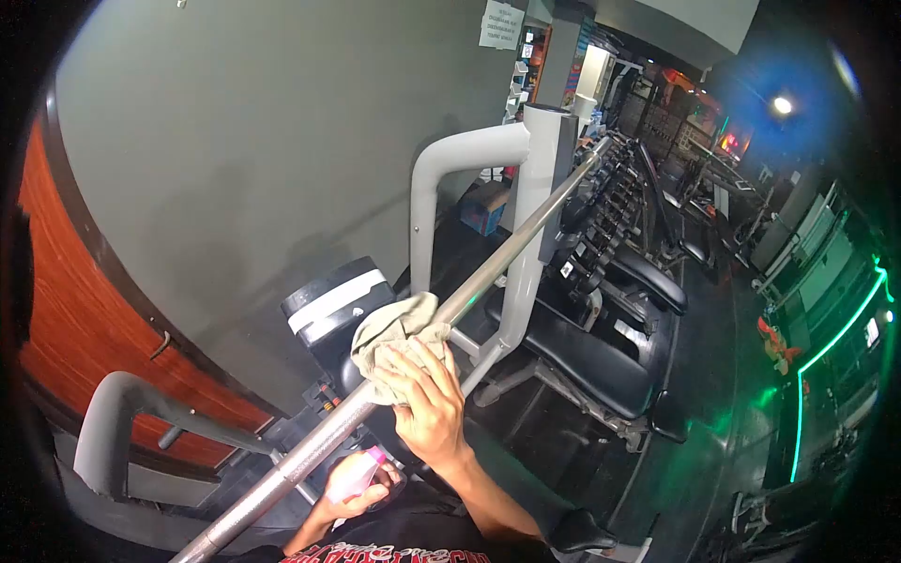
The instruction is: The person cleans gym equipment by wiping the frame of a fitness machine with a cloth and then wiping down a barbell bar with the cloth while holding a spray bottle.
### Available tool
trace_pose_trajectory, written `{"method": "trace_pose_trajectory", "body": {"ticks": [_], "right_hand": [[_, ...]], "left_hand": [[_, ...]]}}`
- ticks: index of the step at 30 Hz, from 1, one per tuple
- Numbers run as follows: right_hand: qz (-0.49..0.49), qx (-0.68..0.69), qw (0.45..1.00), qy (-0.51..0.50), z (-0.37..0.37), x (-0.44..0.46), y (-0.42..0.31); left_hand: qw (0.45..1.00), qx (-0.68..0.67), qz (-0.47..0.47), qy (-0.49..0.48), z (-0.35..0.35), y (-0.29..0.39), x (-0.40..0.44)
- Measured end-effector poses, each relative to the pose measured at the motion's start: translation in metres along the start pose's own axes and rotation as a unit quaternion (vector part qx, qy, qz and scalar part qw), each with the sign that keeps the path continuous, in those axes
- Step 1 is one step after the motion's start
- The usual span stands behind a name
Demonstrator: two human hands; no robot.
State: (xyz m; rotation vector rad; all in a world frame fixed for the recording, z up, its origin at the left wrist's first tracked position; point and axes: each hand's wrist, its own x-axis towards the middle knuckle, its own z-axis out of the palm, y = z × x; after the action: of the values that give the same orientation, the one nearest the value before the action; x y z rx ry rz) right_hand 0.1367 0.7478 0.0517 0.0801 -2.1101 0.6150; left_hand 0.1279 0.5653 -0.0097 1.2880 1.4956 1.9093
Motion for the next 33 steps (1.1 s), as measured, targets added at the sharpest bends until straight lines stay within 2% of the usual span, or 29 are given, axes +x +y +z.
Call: {"method": "trace_pose_trajectory", "body": {"ticks": [1,5,9,10,11,12,13,15,17,18,19,21,22,27,31,33], "right_hand": [[-0.003,0.020,1.000,0.012,0.002,-0.006,0.003],[-0.025,0.062,0.997,0.050,0.007,-0.036,0.013],[-0.106,0.014,0.994,0.021,-0.009,-0.041,0.051],[-0.055,-0.057,0.996,0.041,-0.011,-0.034,0.063],[0.142,0.041,0.984,0.102,-0.010,-0.017,0.057],[0.096,-0.036,0.994,0.028,-0.025,-0.012,0.076],[0.299,0.086,0.950,-0.004,-0.036,-0.009,0.081],[0.112,0.199,0.955,0.187,-0.027,-0.005,0.113],[0.108,0.225,0.928,0.278,-0.023,0.023,0.092],[0.124,0.169,0.954,0.215,-0.030,0.039,0.067],[0.198,0.137,0.964,0.112,-0.023,0.033,0.080],[0.036,-0.028,0.999,-0.013,-0.014,0.048,0.074],[0.062,-0.040,0.997,-0.001,-0.013,0.050,0.066],[0.038,-0.012,0.999,0.025,-0.017,0.036,0.057],[0.062,0.031,0.996,0.050,-0.013,0.003,0.050],[0.068,0.070,0.988,0.117,-0.002,-0.024,0.059]], "left_hand": [[0.998,0.047,0.026,-0.015,0.000,0.002,0.003],[1.000,0.001,0.006,-0.015,0.004,0.005,0.010],[0.999,0.030,0.033,-0.026,0.003,0.005,0.015],[0.998,0.033,0.049,-0.027,0.003,0.004,0.014],[0.998,0.032,0.046,-0.028,0.004,0.005,0.011],[0.998,0.032,0.042,-0.025,0.005,0.005,0.010],[0.998,0.032,0.041,-0.021,0.005,0.005,0.009],[0.999,0.007,0.032,-0.009,0.007,-0.002,0.002],[0.999,-0.020,0.025,0.008,0.010,-0.005,0.001],[1.000,0.008,0.028,0.003,0.010,-0.004,0.001],[0.999,0.036,0.030,-0.002,0.010,-0.003,0.000],[0.999,0.037,0.021,0.001,0.013,0.002,-0.001],[0.999,0.039,0.015,0.002,0.013,0.003,-0.001],[1.000,0.022,-0.001,0.004,0.012,-0.001,-0.007],[1.000,0.030,0.003,0.009,0.007,-0.007,-0.009],[1.000,0.023,-0.016,0.008,0.004,-0.010,-0.010]]}}
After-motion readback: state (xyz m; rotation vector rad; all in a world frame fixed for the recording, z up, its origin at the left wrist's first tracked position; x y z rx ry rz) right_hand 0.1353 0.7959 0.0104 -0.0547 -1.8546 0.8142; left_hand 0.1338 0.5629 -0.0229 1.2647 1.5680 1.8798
